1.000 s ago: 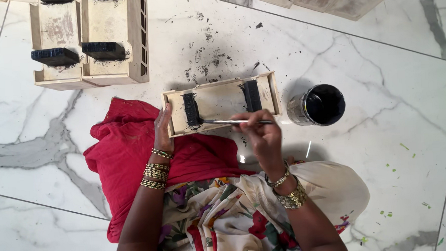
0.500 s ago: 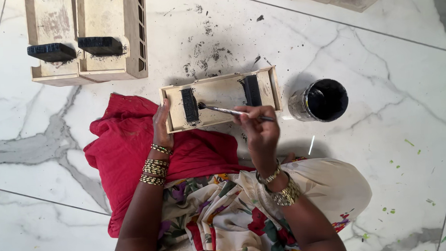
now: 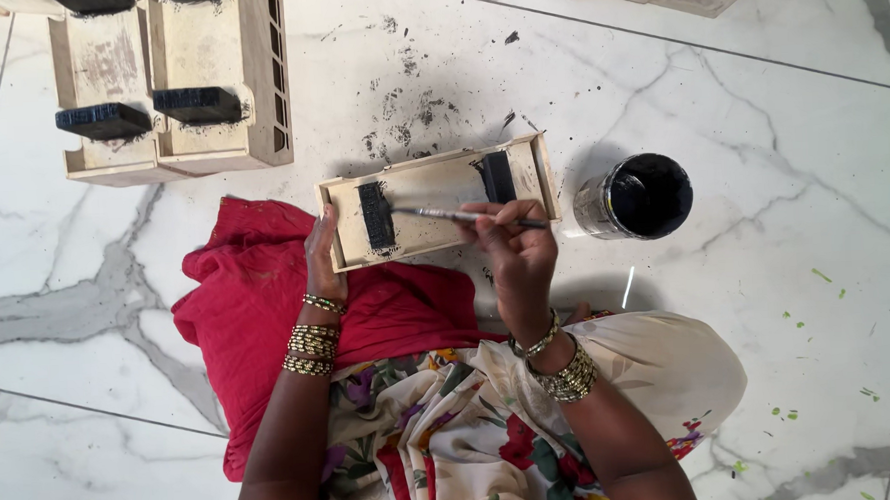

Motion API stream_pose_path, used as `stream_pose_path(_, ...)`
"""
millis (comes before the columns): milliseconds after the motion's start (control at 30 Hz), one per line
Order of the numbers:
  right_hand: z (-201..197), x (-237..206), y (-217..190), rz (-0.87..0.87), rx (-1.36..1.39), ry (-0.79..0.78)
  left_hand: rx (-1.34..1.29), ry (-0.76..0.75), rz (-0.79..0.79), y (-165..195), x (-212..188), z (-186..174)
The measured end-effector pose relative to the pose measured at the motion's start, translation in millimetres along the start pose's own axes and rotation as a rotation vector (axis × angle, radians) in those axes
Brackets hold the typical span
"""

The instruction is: The person sits on the floor and uses a brush to apply black paint from a can onto foam blocks held in wooden trays. They brush the top surfaces of the blocks one at a time, reposition the tray, and set finished trays aside with other completed trays.

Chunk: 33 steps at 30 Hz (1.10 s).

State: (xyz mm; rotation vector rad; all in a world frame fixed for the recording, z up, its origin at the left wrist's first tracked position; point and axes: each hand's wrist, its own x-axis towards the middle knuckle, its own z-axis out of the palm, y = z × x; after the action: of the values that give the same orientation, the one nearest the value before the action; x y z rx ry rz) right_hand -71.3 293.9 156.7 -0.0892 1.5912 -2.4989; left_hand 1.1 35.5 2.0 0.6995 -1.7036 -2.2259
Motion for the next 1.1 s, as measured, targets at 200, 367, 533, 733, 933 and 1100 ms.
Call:
stream_pose_path(200, 7.4, 9.7, 7.4, 0.029, 0.055, -0.017, -0.277, 0.077, -0.225, 11.8, 2.3, 9.4)
stream_pose_path(367, 14.2, 17.6, 12.1, -0.016, 0.011, 0.048, 0.242, -0.027, 0.196, 4.5, -2.8, 1.8)
stream_pose_path(533, 18.0, 16.2, 9.8, -0.013, 0.019, 0.002, -0.059, 0.039, -0.077, -12.6, 4.9, -5.3)
stream_pose_path(733, 19.5, 13.8, 3.6, -0.005, 0.03, 0.027, 0.68, -0.103, 0.625, -13.4, 1.3, -12.0)
stream_pose_path(933, 16.1, 17.0, 11.8, -0.1, 0.003, -0.001, 0.436, -0.074, 0.354, -4.6, -1.0, -6.0)
stream_pose_path(1100, 14.3, 16.4, 26.8, -0.033, -0.057, -0.041, 0.715, -0.067, 0.533, 6.5, -5.0, -1.8)
